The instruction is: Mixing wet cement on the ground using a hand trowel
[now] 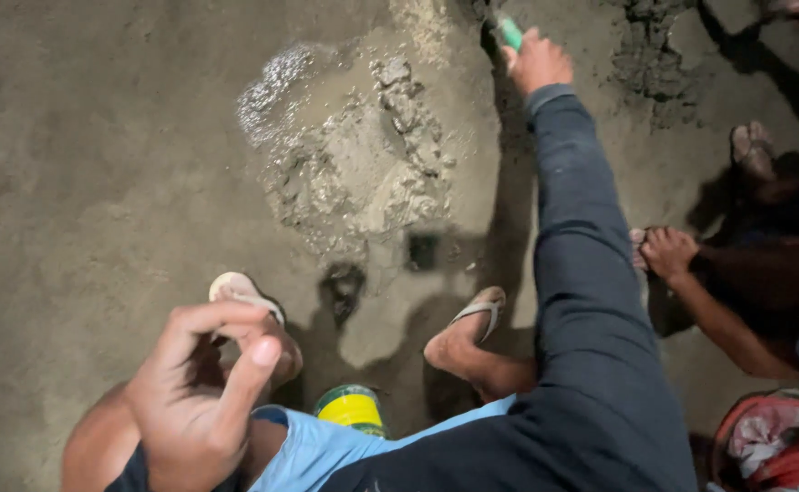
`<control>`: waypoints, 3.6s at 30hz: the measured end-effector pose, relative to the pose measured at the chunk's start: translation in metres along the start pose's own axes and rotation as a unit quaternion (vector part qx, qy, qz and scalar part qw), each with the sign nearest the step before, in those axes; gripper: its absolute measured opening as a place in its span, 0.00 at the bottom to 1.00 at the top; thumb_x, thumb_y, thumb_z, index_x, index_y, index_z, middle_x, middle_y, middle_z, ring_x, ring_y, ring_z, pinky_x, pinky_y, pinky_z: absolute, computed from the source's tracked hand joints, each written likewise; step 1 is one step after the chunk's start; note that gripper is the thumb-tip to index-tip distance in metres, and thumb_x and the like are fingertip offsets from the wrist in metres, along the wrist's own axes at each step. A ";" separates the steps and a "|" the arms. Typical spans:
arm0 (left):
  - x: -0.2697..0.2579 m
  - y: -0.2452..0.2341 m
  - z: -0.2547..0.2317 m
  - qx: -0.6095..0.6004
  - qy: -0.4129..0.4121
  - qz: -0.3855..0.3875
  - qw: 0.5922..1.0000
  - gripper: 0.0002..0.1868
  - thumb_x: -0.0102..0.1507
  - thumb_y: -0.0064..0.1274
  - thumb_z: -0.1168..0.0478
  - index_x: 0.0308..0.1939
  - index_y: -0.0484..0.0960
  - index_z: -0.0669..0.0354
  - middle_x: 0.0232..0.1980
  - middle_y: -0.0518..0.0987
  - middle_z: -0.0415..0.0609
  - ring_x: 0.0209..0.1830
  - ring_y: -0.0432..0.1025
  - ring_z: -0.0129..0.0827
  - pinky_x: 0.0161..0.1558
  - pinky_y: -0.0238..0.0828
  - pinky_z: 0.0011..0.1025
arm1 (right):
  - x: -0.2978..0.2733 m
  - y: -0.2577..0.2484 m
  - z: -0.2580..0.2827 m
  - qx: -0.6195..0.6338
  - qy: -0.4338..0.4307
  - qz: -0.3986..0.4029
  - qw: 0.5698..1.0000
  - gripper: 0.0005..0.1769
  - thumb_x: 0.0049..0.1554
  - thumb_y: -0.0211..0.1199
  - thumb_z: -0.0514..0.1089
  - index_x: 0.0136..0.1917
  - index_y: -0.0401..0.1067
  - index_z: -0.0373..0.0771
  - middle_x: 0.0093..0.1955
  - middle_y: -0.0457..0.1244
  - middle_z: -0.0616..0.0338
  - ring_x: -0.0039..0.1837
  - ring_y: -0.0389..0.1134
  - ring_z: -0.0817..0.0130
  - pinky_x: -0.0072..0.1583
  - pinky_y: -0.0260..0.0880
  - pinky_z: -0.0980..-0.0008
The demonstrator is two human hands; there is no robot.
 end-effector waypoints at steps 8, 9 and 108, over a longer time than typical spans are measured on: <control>-0.003 0.011 -0.003 0.009 -0.042 -0.007 0.999 0.09 0.64 0.54 0.68 0.46 0.76 0.68 0.27 0.72 0.44 0.29 0.65 0.26 0.73 0.65 0.35 | -0.042 0.004 0.016 0.122 -0.003 0.092 0.988 0.28 0.71 0.55 0.63 0.57 0.65 0.33 0.45 0.66 0.31 0.44 0.69 0.27 0.43 0.68 0.34; -0.002 0.013 -0.005 0.012 -0.032 0.005 0.999 0.08 0.64 0.54 0.68 0.46 0.76 0.68 0.27 0.70 0.43 0.29 0.64 0.25 0.76 0.62 0.35 | -0.045 -0.002 0.020 0.128 -0.020 0.094 0.987 0.25 0.71 0.57 0.61 0.57 0.65 0.34 0.43 0.67 0.35 0.40 0.70 0.32 0.40 0.70 0.37; -0.048 -0.058 0.018 -0.047 0.192 -0.011 0.980 0.14 0.72 0.55 0.67 0.35 0.68 0.59 0.28 0.69 0.46 0.29 0.68 0.32 0.36 0.68 0.34 | -0.318 -0.037 0.230 0.245 0.126 0.281 0.919 0.43 0.66 0.41 0.71 0.62 0.71 0.28 0.60 0.65 0.33 0.53 0.67 0.36 0.55 0.67 0.41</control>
Point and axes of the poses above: each hand's wrist, its own x-axis towards the middle knuckle, its own y-axis out of the palm, z = x × y, the point moved 3 cm from there along x, towards the middle knuckle
